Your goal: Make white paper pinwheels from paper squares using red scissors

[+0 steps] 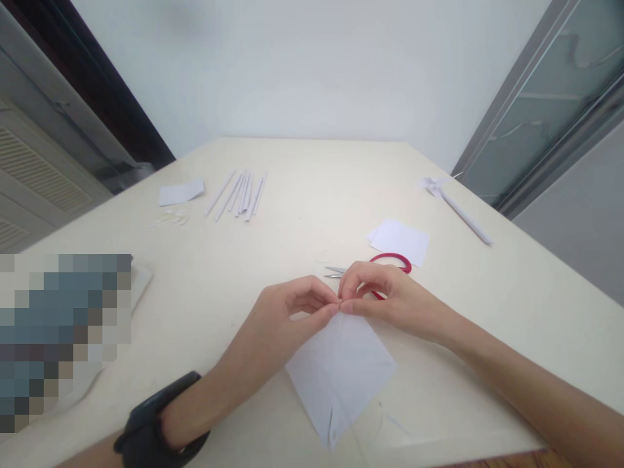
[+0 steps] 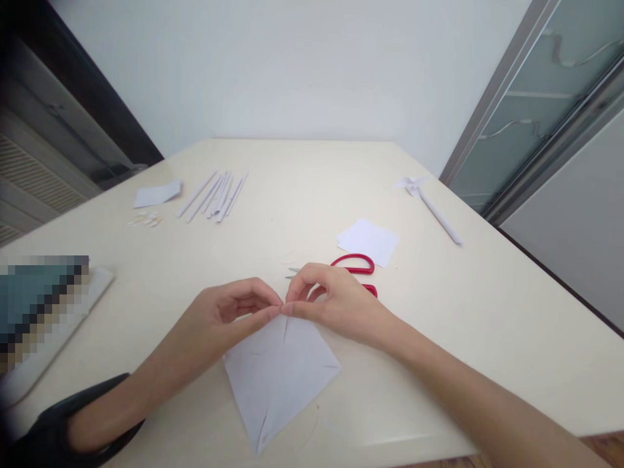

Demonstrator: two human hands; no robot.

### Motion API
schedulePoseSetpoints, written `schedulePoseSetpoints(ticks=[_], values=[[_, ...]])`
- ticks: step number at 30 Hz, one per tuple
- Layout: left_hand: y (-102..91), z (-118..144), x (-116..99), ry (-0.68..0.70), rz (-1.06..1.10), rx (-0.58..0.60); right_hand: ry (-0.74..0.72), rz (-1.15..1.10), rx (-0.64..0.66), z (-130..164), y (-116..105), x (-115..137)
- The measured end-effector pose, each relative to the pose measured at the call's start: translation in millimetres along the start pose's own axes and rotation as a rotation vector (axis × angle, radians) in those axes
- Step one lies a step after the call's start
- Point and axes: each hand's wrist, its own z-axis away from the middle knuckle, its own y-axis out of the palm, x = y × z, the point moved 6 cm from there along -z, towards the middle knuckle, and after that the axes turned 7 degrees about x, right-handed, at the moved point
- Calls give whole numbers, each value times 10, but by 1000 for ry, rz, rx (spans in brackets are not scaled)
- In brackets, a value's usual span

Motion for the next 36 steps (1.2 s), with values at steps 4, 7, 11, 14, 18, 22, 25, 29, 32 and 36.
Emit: schedulePoseSetpoints(ticks=[4,7,11,14,18,22,25,29,32,36], values=[[-4,-21,35,-30,55,11,-53,73,-58,20,-7,67],[8,-30,64,-44,106,37,-87,145,-97,33,-4,124],[16,-45,90,-62,171,58,-90,222,-131,35,5,147],[3,-53,93,-79,192,47,-94,252,-139,30,-2,148],[-12,-52,110,-120,233,34,-128,223,-113,32,-30,156],[0,-42,135,-167,318,70,-170,176,-103,54,-57,175],[56,-25,154,-227,444,144,-255,183,-104,69,-47,227],[119,-7,169,-263,508,218,-362,207,-91,80,-25,291],[134,11,191,-272,495,231,-425,213,-61,97,-16,329],[150,38,202,-282,500,243,-473,239,-30,125,-13,363]])
